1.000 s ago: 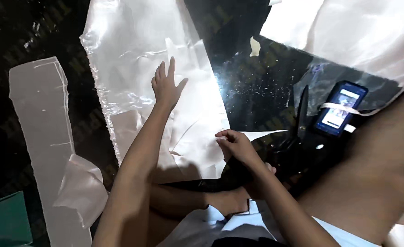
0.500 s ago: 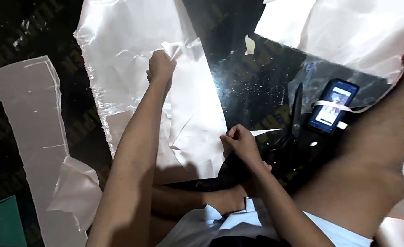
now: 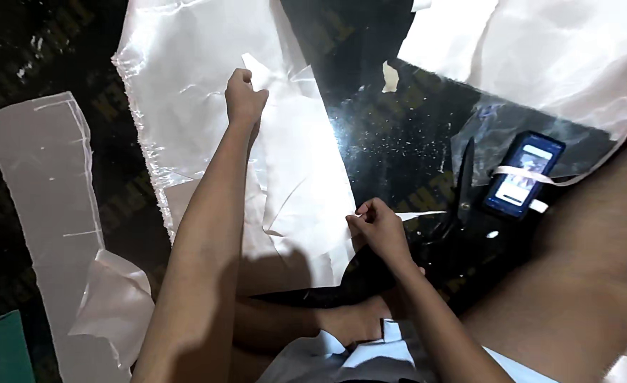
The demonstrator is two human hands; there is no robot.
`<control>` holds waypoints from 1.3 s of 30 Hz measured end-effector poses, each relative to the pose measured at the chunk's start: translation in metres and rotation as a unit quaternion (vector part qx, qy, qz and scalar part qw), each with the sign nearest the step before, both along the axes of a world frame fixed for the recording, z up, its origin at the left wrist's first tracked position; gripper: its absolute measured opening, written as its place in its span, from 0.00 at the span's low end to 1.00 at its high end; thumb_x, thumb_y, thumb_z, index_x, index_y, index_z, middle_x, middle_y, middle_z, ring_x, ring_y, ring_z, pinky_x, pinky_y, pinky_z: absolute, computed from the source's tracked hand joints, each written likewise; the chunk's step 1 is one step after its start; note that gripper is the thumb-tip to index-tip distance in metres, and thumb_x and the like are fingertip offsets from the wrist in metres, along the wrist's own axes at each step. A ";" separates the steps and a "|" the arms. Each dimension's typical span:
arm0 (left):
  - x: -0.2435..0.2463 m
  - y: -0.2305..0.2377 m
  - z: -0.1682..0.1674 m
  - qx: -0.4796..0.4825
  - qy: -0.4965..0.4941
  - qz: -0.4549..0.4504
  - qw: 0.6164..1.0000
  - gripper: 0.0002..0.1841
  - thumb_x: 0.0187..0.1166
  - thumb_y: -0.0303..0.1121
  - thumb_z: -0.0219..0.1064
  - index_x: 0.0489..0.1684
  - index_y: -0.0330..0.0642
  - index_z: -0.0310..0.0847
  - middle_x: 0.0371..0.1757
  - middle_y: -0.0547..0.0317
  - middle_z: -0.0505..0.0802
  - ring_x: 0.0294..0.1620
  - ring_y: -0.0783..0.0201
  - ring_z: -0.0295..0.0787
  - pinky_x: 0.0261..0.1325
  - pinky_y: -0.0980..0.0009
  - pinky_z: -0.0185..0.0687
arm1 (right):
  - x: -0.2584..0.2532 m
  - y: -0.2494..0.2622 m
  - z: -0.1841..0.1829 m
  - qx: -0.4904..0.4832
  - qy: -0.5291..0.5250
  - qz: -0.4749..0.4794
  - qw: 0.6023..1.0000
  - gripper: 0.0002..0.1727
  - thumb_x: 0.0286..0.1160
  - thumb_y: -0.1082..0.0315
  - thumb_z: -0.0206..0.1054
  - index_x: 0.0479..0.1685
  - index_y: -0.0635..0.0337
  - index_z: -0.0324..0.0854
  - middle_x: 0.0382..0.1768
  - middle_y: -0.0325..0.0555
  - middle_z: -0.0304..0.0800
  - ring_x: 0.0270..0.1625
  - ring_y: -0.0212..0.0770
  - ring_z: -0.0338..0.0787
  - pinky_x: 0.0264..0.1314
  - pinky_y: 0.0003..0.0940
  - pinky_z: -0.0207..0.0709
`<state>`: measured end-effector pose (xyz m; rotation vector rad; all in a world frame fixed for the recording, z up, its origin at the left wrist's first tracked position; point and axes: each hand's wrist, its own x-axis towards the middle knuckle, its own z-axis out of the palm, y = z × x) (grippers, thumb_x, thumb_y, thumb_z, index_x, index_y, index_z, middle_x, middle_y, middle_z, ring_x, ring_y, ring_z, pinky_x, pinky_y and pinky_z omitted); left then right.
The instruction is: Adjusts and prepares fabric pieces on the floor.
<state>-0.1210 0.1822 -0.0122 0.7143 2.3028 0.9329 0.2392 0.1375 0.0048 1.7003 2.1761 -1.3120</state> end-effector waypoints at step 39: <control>0.059 -0.193 0.038 -0.128 0.159 -0.065 0.977 0.29 0.87 0.49 0.61 0.84 0.44 0.72 0.91 0.35 0.63 0.91 0.33 0.56 0.84 0.34 0.58 | 0.018 -0.021 -0.005 0.168 0.066 0.063 0.982 0.20 0.84 0.59 0.65 0.52 0.74 0.83 0.45 0.68 0.88 0.50 0.64 0.89 0.57 0.61 0.79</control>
